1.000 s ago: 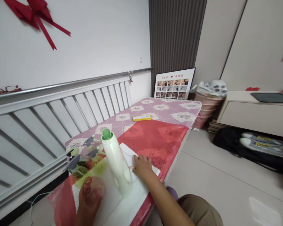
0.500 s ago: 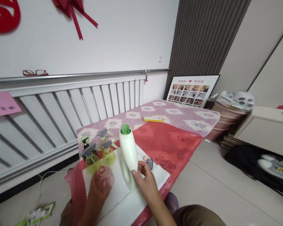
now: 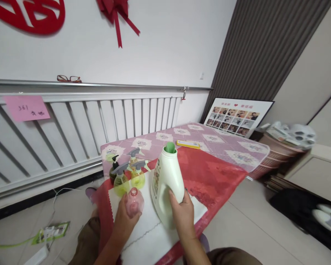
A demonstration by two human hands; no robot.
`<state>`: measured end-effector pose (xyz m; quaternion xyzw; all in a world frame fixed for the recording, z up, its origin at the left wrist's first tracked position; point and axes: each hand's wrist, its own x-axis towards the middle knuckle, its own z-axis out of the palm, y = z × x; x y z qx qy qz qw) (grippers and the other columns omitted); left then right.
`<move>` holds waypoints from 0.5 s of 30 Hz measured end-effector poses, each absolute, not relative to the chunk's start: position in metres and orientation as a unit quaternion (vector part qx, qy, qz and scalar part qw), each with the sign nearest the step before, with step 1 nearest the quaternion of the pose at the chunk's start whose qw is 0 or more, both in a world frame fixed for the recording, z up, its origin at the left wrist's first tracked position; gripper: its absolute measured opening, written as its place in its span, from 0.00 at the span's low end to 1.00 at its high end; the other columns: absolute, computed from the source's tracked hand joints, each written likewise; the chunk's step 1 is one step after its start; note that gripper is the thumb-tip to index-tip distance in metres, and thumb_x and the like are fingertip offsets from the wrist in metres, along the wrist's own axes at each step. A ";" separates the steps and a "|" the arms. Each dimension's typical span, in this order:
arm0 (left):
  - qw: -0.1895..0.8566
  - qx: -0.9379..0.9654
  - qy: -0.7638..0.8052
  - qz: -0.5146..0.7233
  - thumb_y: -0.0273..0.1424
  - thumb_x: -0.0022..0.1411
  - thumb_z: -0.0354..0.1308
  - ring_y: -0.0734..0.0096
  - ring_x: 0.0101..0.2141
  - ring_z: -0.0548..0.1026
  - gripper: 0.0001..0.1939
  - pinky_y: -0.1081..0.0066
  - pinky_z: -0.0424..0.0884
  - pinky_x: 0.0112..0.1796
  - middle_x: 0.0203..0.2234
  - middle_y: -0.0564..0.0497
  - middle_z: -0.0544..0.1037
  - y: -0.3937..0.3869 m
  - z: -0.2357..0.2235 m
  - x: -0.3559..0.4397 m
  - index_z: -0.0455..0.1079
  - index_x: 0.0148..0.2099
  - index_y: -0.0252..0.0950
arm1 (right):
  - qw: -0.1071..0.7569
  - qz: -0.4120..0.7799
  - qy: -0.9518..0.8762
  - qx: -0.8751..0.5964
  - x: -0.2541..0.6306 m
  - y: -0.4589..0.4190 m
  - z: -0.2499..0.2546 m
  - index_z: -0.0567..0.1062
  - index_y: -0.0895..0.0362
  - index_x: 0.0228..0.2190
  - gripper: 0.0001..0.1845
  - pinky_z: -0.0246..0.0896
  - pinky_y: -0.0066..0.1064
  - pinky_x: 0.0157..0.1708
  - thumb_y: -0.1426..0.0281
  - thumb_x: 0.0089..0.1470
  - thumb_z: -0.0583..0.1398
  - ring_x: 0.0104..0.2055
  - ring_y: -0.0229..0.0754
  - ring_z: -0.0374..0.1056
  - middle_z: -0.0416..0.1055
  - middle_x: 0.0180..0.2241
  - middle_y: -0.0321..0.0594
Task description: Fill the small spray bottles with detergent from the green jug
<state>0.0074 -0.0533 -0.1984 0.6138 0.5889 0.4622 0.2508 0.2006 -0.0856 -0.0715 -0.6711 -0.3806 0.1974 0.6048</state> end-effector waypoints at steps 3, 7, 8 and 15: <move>0.254 0.615 0.590 0.457 0.31 0.47 0.62 0.52 0.61 0.59 0.44 0.54 0.57 0.60 0.61 0.38 0.60 -0.055 -0.196 0.007 0.46 0.64 0.36 | 0.582 0.206 -0.387 -0.685 0.212 -0.097 -0.055 0.75 0.57 0.34 0.20 0.59 0.28 0.23 0.55 0.43 0.63 0.24 0.41 0.66 0.72 0.22 0.34; 0.259 0.615 0.589 0.456 0.31 0.47 0.61 0.53 0.61 0.58 0.44 0.57 0.55 0.60 0.61 0.40 0.59 -0.055 -0.194 0.006 0.46 0.64 0.36 | 0.566 0.208 -0.424 -0.676 0.232 -0.111 -0.031 0.71 0.55 0.23 0.16 0.53 0.27 0.21 0.55 0.41 0.63 0.20 0.36 0.58 0.62 0.15 0.28; 0.263 0.614 0.589 0.455 0.31 0.47 0.61 0.54 0.62 0.57 0.44 0.58 0.54 0.61 0.61 0.40 0.59 -0.056 -0.194 0.005 0.46 0.64 0.36 | 0.559 0.210 -0.435 -0.674 0.236 -0.114 -0.023 0.69 0.54 0.20 0.16 0.53 0.27 0.20 0.55 0.40 0.63 0.19 0.36 0.57 0.62 0.15 0.29; 0.295 0.608 0.592 0.439 0.31 0.45 0.63 0.56 0.63 0.55 0.47 0.60 0.53 0.61 0.62 0.40 0.59 -0.057 -0.187 0.003 0.46 0.65 0.36 | 0.449 0.237 -0.525 -0.683 0.261 -0.128 0.034 0.65 0.53 0.15 0.18 0.50 0.27 0.17 0.54 0.37 0.62 0.16 0.35 0.54 0.59 0.12 0.30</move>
